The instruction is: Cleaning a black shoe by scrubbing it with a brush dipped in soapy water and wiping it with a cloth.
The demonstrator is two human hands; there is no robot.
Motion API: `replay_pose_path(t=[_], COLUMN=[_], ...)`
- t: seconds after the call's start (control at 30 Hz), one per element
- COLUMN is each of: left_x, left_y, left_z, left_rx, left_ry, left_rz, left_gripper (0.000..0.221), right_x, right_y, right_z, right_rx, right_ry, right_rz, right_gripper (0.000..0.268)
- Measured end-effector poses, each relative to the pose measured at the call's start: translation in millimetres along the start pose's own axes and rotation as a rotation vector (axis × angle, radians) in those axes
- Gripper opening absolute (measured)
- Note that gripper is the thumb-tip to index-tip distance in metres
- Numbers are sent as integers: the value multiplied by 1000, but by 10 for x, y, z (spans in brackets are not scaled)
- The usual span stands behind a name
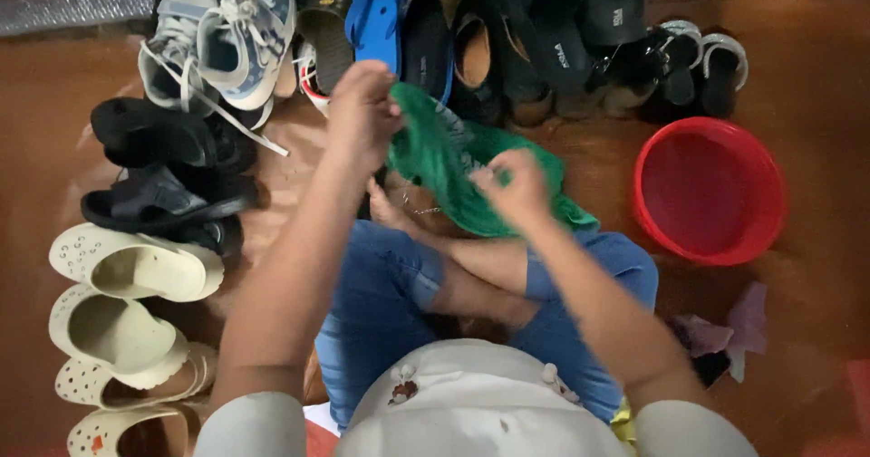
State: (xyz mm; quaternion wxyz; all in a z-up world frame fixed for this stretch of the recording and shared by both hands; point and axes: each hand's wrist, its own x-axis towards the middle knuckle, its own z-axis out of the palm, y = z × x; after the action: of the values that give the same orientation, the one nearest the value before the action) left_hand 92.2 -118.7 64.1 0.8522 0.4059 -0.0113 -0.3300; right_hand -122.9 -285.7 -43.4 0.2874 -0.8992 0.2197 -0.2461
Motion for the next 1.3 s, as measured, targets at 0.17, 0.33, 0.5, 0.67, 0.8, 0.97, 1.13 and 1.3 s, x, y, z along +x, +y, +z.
replay_pose_path(t=[0.17, 0.33, 0.5, 0.67, 0.8, 0.97, 1.13, 1.3], left_x=[-215, -499, -529, -822, -913, -806, -263, 150], left_y=[10, 160, 55, -48, 85, 337, 363, 315], left_z=[380, 559, 453, 759, 779, 443, -343, -703], left_rx=[-169, 41, 383, 355, 333, 673, 1146, 1508], left_ry=[-199, -121, -86, -157, -92, -32, -121, -319], left_rz=[63, 428, 702, 701, 642, 999, 1417, 1336], left_gripper=[19, 23, 22, 21, 23, 20, 46, 96], right_x=[-353, -403, -250, -237, -422, -279, 419, 650], right_y=[-324, 760, 865, 552, 607, 1366, 95, -196], right_z=[555, 694, 205, 573, 891, 737, -1323, -2212], right_rx=[-210, -398, -254, -384, -424, 163, -62, -324], right_ry=[-238, -182, -70, -422, -488, -234, -35, 279], right_rz=[91, 253, 266, 327, 382, 494, 587, -271], right_gripper=[82, 50, 38, 127, 90, 67, 28, 17])
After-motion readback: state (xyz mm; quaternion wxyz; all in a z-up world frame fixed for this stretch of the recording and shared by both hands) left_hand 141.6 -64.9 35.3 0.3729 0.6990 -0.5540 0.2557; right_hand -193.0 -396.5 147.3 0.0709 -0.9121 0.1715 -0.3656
